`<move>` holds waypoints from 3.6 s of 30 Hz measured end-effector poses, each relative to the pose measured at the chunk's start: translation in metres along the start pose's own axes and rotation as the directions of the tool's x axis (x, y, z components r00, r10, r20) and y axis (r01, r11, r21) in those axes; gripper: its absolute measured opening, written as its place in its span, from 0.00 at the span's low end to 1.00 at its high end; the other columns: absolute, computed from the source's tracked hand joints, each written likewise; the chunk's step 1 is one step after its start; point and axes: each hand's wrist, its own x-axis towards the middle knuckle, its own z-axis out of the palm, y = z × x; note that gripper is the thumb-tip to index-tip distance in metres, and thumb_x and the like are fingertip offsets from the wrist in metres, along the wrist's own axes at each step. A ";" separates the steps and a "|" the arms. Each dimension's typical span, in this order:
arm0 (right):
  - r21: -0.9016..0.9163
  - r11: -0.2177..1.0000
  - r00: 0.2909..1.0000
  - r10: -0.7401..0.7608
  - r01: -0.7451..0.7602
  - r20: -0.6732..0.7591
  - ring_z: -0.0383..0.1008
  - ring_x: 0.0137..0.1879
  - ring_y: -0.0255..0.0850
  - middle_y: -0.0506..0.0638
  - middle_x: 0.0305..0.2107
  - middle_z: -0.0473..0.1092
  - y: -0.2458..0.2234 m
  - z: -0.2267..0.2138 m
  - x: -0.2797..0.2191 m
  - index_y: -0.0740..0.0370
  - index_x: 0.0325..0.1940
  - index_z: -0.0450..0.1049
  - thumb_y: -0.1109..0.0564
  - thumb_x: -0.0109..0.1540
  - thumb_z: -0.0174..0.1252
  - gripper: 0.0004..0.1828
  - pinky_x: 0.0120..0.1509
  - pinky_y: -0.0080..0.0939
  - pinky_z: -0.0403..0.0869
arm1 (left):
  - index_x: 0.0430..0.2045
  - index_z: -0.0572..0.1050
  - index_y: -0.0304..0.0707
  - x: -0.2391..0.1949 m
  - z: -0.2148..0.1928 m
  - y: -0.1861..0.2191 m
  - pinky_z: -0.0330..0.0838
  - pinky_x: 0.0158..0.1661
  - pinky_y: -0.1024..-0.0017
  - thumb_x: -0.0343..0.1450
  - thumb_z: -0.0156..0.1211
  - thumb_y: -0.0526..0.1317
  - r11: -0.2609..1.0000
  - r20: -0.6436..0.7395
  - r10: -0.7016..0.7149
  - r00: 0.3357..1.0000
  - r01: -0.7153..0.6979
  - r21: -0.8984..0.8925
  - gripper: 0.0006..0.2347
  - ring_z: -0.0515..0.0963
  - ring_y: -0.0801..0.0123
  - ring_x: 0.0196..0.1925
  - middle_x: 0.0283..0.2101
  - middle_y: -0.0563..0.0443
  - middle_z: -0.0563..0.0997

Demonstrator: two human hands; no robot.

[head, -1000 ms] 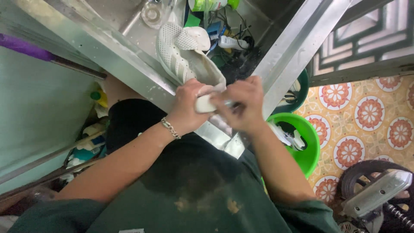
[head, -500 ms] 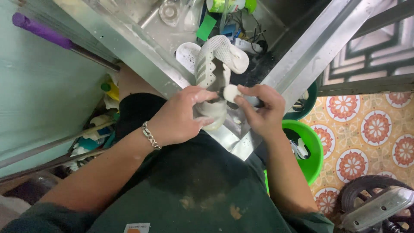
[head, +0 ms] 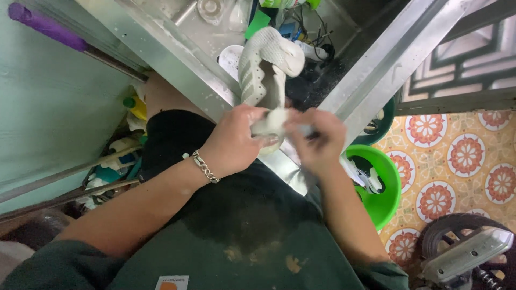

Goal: The person cleans a white sneaker in a sink. They rinse the shoe under running water, apply liquid soap, and scrub the exterior and interior with a brush. The person repeatedly rinses the shoe to remove soap and dirt, then removes the insole to scrub it separately before rinsing it again.

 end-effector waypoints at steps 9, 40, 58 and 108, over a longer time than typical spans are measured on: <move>0.036 0.994 0.995 -0.100 0.101 -0.015 0.64 0.18 0.38 0.51 0.18 0.71 -0.025 0.019 0.005 0.64 0.42 0.92 0.60 0.70 0.79 0.05 0.26 0.40 0.63 | 0.71 0.85 0.32 -0.011 0.003 0.001 0.82 0.71 0.48 0.78 0.84 0.46 0.998 -0.108 -0.009 0.994 0.002 -0.061 0.27 0.88 0.37 0.72 0.62 0.37 0.87; 0.019 0.964 0.954 0.267 -0.267 -0.140 0.80 0.47 0.39 0.55 0.34 0.79 0.050 -0.077 -0.030 0.71 0.64 0.82 0.61 0.81 0.68 0.10 0.53 0.44 0.77 | 0.79 0.82 0.52 0.064 -0.012 0.018 0.82 0.66 0.52 0.84 0.71 0.56 0.893 0.282 0.273 0.920 -0.351 0.281 0.27 0.91 0.45 0.71 0.66 0.42 0.94; -0.259 0.964 0.997 0.037 -0.053 -0.065 0.70 0.21 0.50 0.54 0.15 0.69 0.025 -0.083 -0.006 0.59 0.42 0.93 0.52 0.70 0.85 0.10 0.31 0.50 0.68 | 0.77 0.85 0.49 0.067 0.047 0.027 0.84 0.72 0.53 0.75 0.75 0.35 0.997 0.158 0.037 0.987 -0.047 0.059 0.28 0.90 0.52 0.75 0.66 0.44 0.95; -0.381 0.921 0.947 -0.045 -0.084 -0.318 0.64 0.17 0.42 0.45 0.10 0.61 0.005 -0.015 -0.024 0.51 0.32 0.92 0.60 0.68 0.79 0.10 0.28 0.42 0.65 | 0.89 0.70 0.39 0.075 0.037 -0.020 0.72 0.83 0.50 0.79 0.71 0.30 0.948 0.146 0.316 0.938 -0.307 -0.083 0.36 0.82 0.43 0.83 0.78 0.33 0.85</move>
